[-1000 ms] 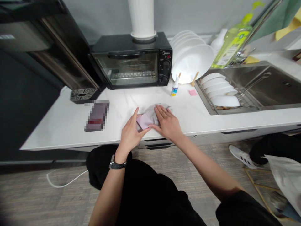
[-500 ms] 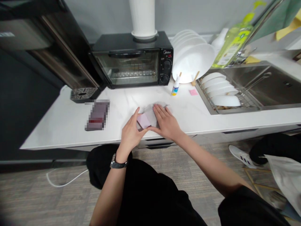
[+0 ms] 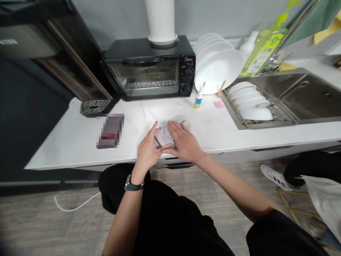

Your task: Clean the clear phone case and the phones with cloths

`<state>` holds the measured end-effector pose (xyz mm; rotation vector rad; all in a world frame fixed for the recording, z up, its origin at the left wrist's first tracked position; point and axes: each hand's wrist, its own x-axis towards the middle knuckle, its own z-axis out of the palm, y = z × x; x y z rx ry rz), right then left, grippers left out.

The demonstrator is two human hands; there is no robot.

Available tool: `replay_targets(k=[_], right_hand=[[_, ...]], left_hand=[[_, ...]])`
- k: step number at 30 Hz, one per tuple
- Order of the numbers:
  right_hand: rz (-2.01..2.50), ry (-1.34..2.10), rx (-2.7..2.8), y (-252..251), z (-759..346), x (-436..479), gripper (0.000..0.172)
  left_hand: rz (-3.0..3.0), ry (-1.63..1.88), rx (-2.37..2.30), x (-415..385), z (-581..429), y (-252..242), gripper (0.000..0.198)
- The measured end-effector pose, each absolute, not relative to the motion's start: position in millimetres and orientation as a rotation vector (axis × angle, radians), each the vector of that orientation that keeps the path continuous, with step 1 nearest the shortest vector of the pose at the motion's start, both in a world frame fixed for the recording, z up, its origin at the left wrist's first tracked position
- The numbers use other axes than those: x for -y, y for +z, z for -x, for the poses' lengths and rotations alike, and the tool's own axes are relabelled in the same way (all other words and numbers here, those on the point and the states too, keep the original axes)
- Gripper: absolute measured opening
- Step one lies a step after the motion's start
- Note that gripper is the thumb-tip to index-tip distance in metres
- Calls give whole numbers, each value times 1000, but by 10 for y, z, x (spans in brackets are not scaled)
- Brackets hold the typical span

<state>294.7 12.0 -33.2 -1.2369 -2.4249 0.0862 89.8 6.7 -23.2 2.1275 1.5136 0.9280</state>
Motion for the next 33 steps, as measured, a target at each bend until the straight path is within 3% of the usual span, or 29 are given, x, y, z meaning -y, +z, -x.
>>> replay_targets(k=[3, 5, 10, 16, 21, 24, 29, 33], right_hand=[[1004, 156, 2542, -313, -2731, 57, 117], [954, 183, 2576, -291, -2768, 50, 112], [1328, 84, 2368, -294, -3077, -263, 95], [1067, 152, 2505, -325, -2694, 12, 113], [1258, 122, 2410, -318, -2946, -177, 97], [1465, 70, 2271, -327, -3105, -312, 99], [1132, 120, 2472, -320, -2819, 41, 117], [1056, 160, 2534, -297, -2848, 42, 107]], left_hand=[[-2116, 902, -1505, -65, -886, -237, 93], [-2135, 900, -1491, -67, -882, -245, 93], [-2164, 951, -1475, -84, -888, -268, 101], [-2146, 923, -1508, -82, -881, -269, 94], [-2154, 914, -1491, -76, -885, -251, 98], [-2122, 960, -1466, -79, -891, -245, 105], [-2152, 974, -1521, -79, -880, -248, 103], [-2156, 943, -1518, -82, -876, -251, 100]])
